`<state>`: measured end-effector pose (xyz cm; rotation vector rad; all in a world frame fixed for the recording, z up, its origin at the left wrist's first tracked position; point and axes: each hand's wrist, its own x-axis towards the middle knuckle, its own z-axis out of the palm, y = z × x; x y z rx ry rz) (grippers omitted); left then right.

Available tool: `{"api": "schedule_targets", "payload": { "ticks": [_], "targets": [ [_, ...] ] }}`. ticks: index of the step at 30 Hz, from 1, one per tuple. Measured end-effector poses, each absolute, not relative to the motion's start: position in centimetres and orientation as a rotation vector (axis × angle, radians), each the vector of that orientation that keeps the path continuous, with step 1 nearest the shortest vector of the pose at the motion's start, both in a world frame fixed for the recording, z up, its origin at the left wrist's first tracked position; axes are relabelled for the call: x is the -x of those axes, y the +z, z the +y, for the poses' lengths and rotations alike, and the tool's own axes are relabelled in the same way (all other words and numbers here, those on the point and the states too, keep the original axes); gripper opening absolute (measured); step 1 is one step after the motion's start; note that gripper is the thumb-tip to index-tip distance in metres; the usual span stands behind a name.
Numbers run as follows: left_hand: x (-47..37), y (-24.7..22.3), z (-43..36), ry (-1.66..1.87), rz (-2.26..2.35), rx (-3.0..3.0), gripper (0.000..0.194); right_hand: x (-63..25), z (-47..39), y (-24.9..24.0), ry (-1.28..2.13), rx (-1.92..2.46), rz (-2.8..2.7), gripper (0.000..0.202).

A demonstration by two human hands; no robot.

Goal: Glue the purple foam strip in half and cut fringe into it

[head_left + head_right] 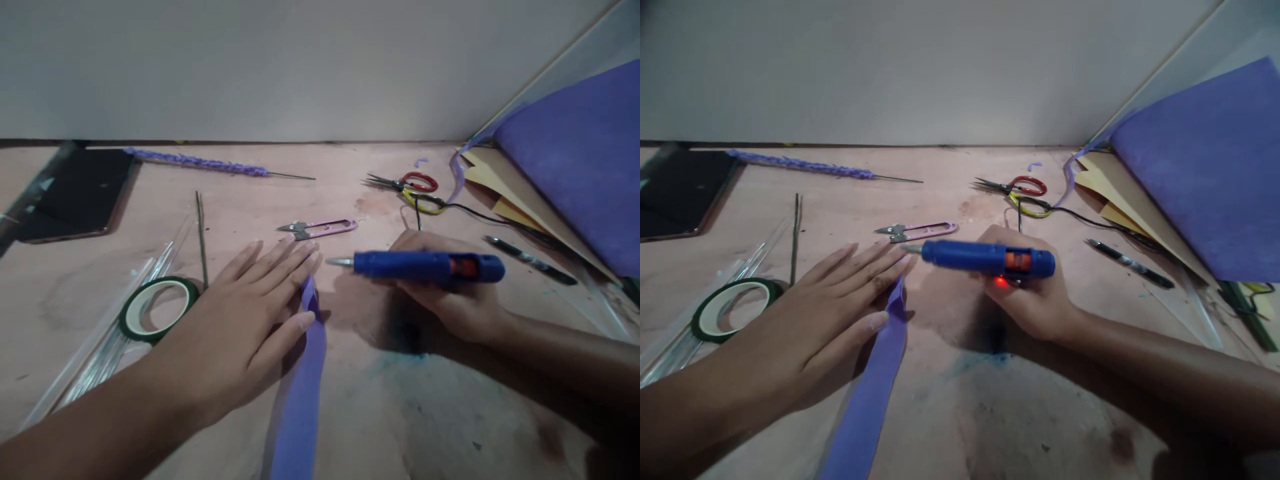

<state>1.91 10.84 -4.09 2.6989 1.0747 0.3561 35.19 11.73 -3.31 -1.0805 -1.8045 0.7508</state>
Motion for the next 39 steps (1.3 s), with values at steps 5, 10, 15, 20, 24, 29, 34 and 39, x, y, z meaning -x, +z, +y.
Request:
{"api": "schedule_targets", "payload": {
  "ticks": [5, 10, 15, 20, 24, 29, 34, 39],
  "targets": [
    [-1.6, -4.3, 10.3, 0.427, 1.046, -2.736, 0.072, -36.3, 11.0, -1.9, 0.765, 0.904, -2.207, 0.009],
    [-1.6, -3.8, 10.2, 0.366, 1.055, -2.703, 0.072, -36.3, 11.1, -2.5, 0.754, 0.849, -2.262, 0.016],
    [-1.7, -3.3, 10.3, 0.361, 1.047, -2.659, 0.074, -36.0, 11.0, -2.8, 0.725, 0.87, -2.28, 0.014],
    [-1.8, -3.1, 10.2, 0.361, 1.086, -2.647, 0.074, -35.8, 11.2, -2.2, 0.699, 0.847, -2.319, 0.012],
    [-2.0, -3.3, 10.2, 0.369, 1.085, -2.679, 0.075, -35.7, 11.3, -2.0, 0.686, 0.862, -2.362, 0.013],
    [-2.0, -3.2, 10.1, 0.351, 1.081, -2.713, 0.074, -35.7, 11.2, -2.0, 0.645, 0.865, -2.378, 0.008],
    [-2.0, -3.0, 10.2, 0.351, 1.084, -2.708, 0.075, -35.5, 11.3, -1.9, 0.644, 0.868, -2.378, 0.008],
    [-2.2, -3.1, 10.4, 0.34, 1.079, -2.704, 0.077, -35.5, 11.4, -1.7, 0.646, 0.861, -2.384, 0.009]
  ]
}}
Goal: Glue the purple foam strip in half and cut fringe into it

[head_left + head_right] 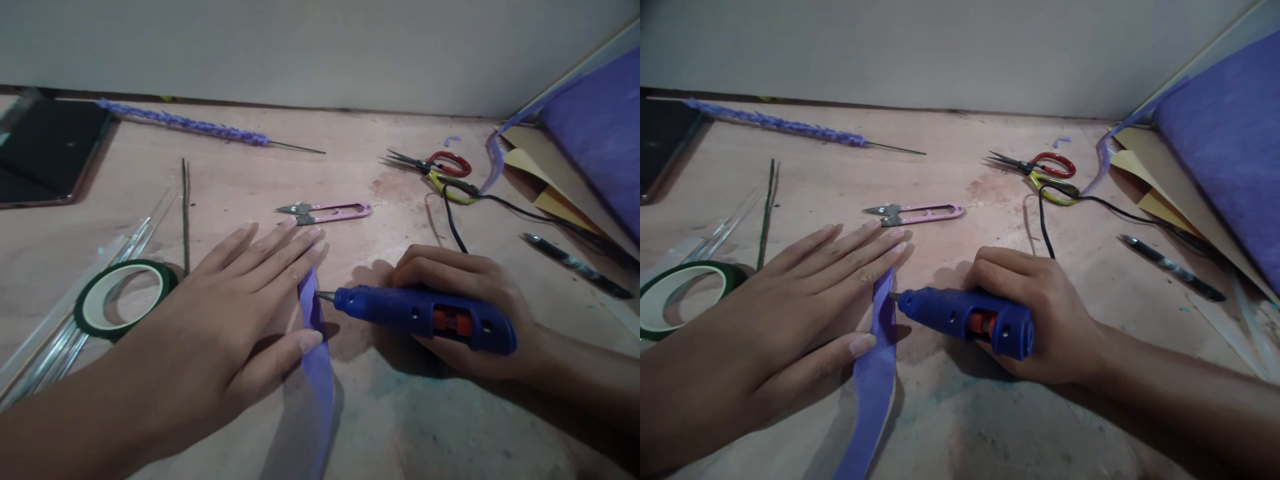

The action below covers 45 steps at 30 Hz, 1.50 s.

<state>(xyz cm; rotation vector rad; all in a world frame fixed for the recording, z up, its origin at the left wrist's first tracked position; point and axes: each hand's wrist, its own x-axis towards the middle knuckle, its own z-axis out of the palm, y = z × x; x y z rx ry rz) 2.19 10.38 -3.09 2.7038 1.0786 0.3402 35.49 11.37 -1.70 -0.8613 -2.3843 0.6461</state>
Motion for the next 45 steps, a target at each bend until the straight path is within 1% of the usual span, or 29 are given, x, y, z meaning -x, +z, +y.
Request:
{"api": "schedule_targets", "payload": {
  "ticks": [3, 8, 11, 15, 20, 25, 29, 35, 45],
  "targets": [
    [-2.3, -3.2, 10.3, 0.349, 1.063, -2.71, 0.077, -35.6, 11.4, -1.7, 0.646, 0.86, -2.395, 0.009],
    [-2.2, -3.1, 10.4, 0.371, 1.089, -2.704, 0.064, -35.8, 11.2, -2.0, 0.652, 0.861, -2.371, 0.01],
    [-2.4, -3.1, 10.7, 0.402, 1.15, -2.683, 0.059, -35.8, 10.9, -2.1, 0.653, 0.908, -2.312, 0.01],
    [-2.7, -3.1, 11.0, 0.469, 1.201, -2.663, 0.056, -35.7, 10.8, -1.6, 0.69, 1.018, -2.159, 0.004],
    [-2.7, -3.3, 11.0, 0.444, 1.247, -2.678, 0.062, -36.0, 11.1, -1.4, 0.721, 1.108, -2.079, 0.006],
    [-2.5, -3.4, 10.7, 0.407, 1.323, -2.669, 0.074, -35.9, 11.5, -2.2, 0.732, 1.089, -1.954, 0.013],
    [-2.6, -3.2, 10.6, 0.344, 1.291, -2.742, 0.075, -35.8, 11.5, -2.2, 0.746, 1.0, -2.009, 0.009],
    [-2.4, -3.1, 10.3, 0.315, 1.262, -2.782, 0.074, -35.6, 11.2, -2.0, 0.764, 0.843, -2.224, 0.016],
    [-2.1, -3.4, 10.3, 0.344, 1.196, -2.774, 0.074, -34.8, 10.9, -2.1, 0.732, 0.9, -2.282, 0.01]
  ]
}}
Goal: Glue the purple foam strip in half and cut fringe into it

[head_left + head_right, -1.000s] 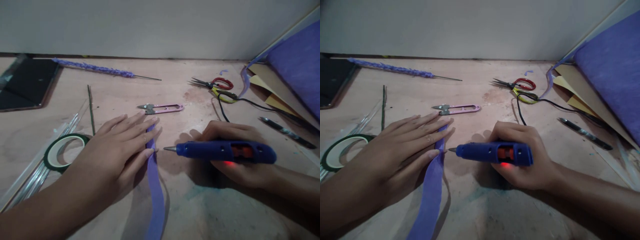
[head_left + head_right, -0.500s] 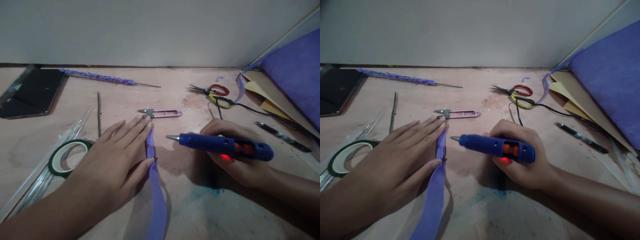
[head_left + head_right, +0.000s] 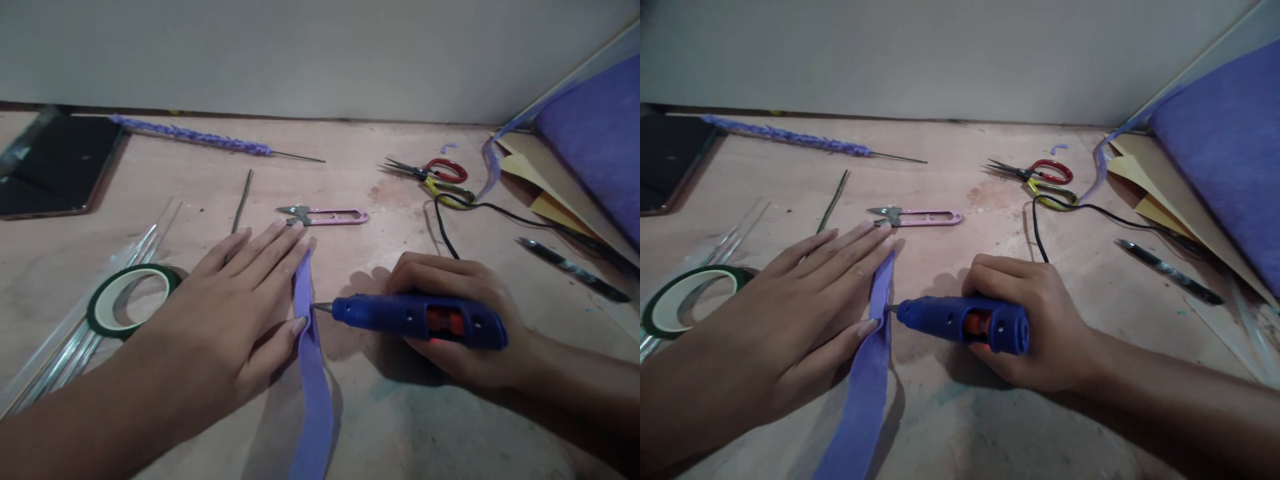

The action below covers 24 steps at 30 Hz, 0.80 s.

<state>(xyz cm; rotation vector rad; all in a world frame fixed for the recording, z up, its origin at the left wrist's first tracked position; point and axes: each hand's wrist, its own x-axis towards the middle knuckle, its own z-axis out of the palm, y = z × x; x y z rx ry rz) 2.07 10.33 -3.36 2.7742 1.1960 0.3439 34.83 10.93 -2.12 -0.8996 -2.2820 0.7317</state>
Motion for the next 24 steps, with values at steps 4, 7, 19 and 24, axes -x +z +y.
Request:
{"api": "schedule_targets", "payload": {
  "ticks": [4, 7, 19, 24],
  "targets": [
    [-2.21, -3.05, 10.35, 0.335, 1.176, -2.74, 0.071, -34.88, 11.02, -2.13, 0.757, 0.908, -2.279, 0.01],
    [-2.01, -2.96, 10.24, 0.334, 1.182, -2.733, 0.071, -34.93, 11.05, -2.1, 0.761, 0.893, -2.283, 0.011],
    [-2.43, -2.98, 10.48, 0.334, 1.214, -2.72, 0.066, -34.96, 10.95, -2.17, 0.73, 0.89, -2.324, 0.011],
    [-2.5, -3.09, 10.53, 0.347, 1.233, -2.669, 0.067, -34.83, 11.08, -1.63, 0.723, 0.898, -2.373, 0.011]
  ]
}}
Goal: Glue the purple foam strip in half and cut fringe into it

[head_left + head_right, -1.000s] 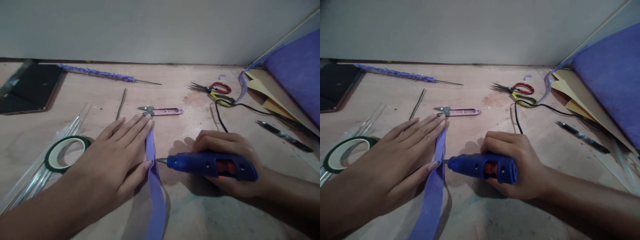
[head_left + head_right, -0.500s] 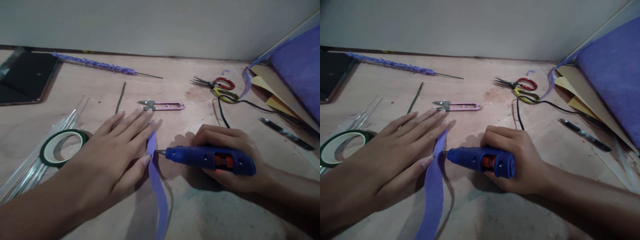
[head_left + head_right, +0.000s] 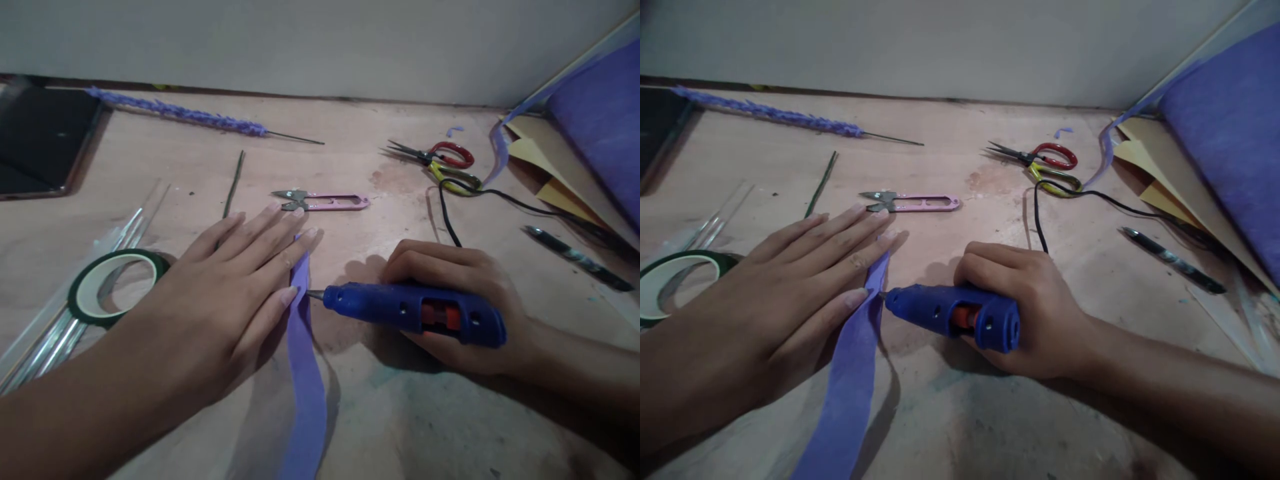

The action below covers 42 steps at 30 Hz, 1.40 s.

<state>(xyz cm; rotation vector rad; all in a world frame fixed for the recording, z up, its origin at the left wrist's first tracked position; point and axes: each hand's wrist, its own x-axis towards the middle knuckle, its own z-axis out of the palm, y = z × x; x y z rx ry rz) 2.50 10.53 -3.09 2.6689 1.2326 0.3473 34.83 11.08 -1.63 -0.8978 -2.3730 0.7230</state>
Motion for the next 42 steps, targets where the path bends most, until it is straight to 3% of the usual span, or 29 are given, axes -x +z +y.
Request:
{"api": "schedule_targets", "payload": {
  "ticks": [42],
  "targets": [
    [-2.4, -3.3, 10.6, 0.372, 1.213, -2.771, 0.063, -35.2, 11.1, -2.5, 0.725, 0.864, -2.298, 0.013]
  ]
}}
